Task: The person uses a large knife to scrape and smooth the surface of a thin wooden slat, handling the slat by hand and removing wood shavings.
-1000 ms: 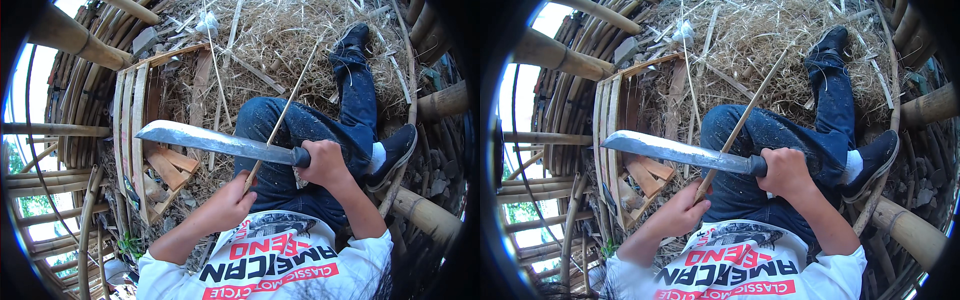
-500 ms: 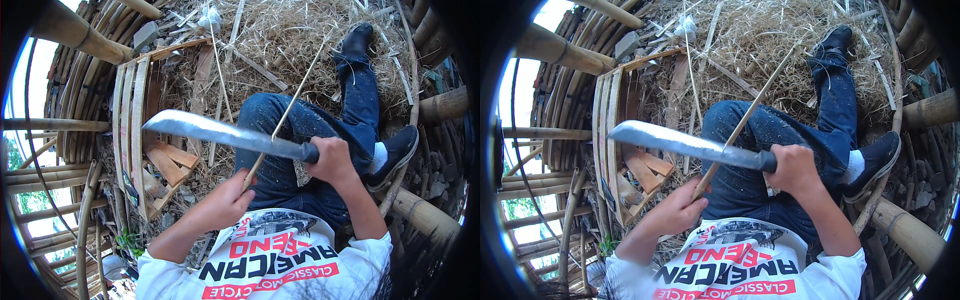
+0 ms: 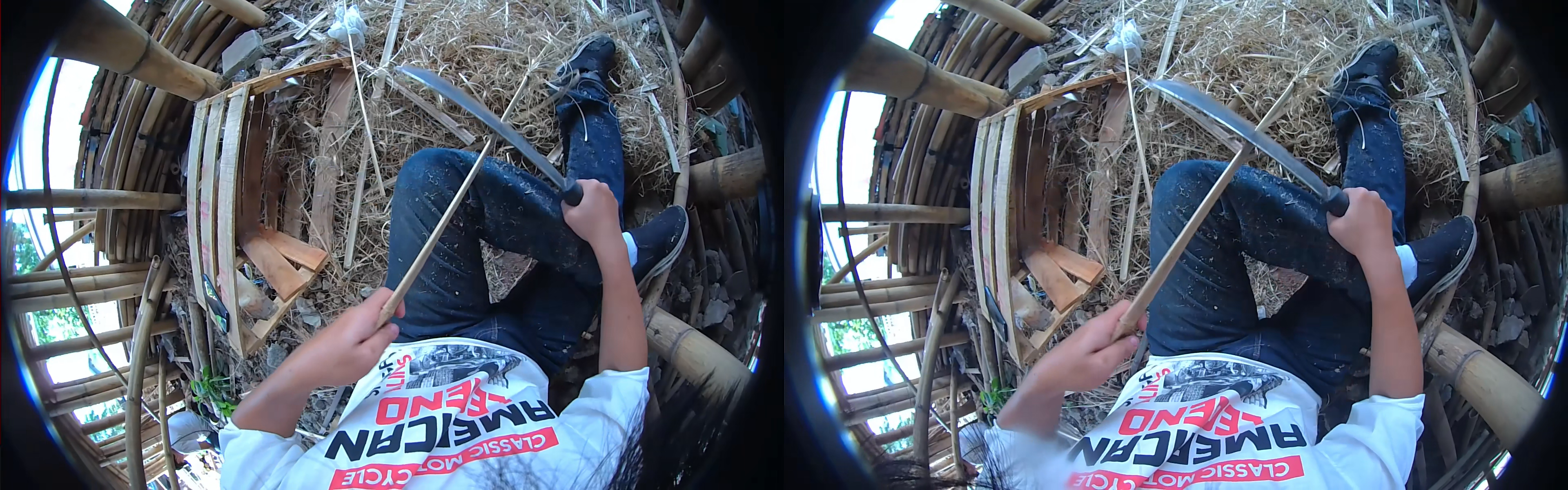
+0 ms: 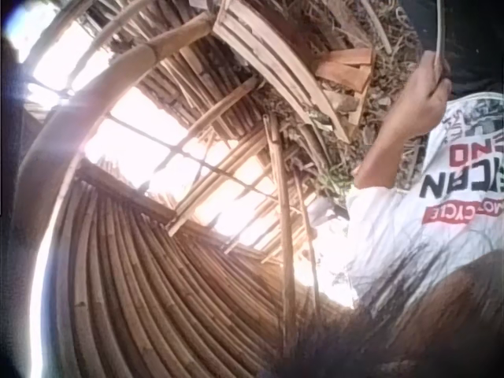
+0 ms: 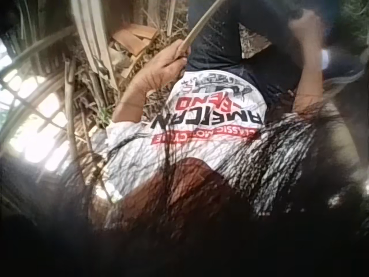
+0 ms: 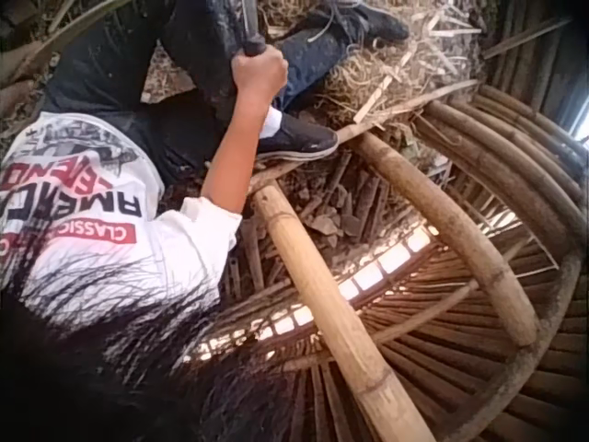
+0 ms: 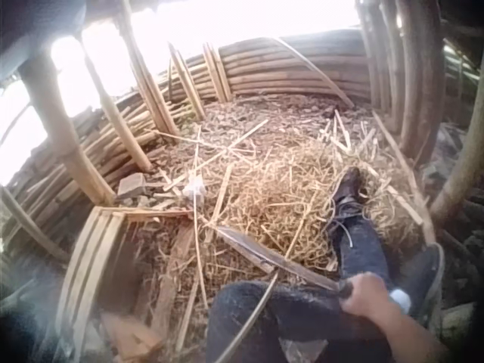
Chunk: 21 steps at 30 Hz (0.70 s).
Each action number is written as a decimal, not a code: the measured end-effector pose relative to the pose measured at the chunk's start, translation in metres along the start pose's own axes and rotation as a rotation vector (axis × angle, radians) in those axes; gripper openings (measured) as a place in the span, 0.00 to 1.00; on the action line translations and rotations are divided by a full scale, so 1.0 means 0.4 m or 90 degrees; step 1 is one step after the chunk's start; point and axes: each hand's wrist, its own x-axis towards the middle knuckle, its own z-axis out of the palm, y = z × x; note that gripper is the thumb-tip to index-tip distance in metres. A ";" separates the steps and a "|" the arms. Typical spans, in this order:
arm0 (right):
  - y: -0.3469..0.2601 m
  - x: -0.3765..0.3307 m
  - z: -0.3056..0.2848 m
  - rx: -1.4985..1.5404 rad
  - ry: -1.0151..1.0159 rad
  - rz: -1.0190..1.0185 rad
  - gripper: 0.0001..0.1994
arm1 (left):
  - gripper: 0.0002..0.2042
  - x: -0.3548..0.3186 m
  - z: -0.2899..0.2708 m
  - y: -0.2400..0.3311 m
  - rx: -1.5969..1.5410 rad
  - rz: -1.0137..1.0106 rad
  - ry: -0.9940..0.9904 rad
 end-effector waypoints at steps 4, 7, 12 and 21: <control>-0.056 -0.005 0.013 0.016 0.034 -0.014 0.11 | 0.08 0.017 0.008 0.007 -0.021 0.016 0.003; -0.082 -0.030 0.007 0.050 0.030 -0.001 0.11 | 0.08 0.028 0.006 0.019 -0.023 -0.027 0.018; -0.144 -0.059 -0.003 0.061 -0.014 -0.132 0.09 | 0.08 0.053 0.027 0.006 0.054 0.020 0.005; -0.024 0.125 0.030 0.071 0.050 -0.030 0.10 | 0.08 0.030 0.027 0.021 0.017 -0.018 0.002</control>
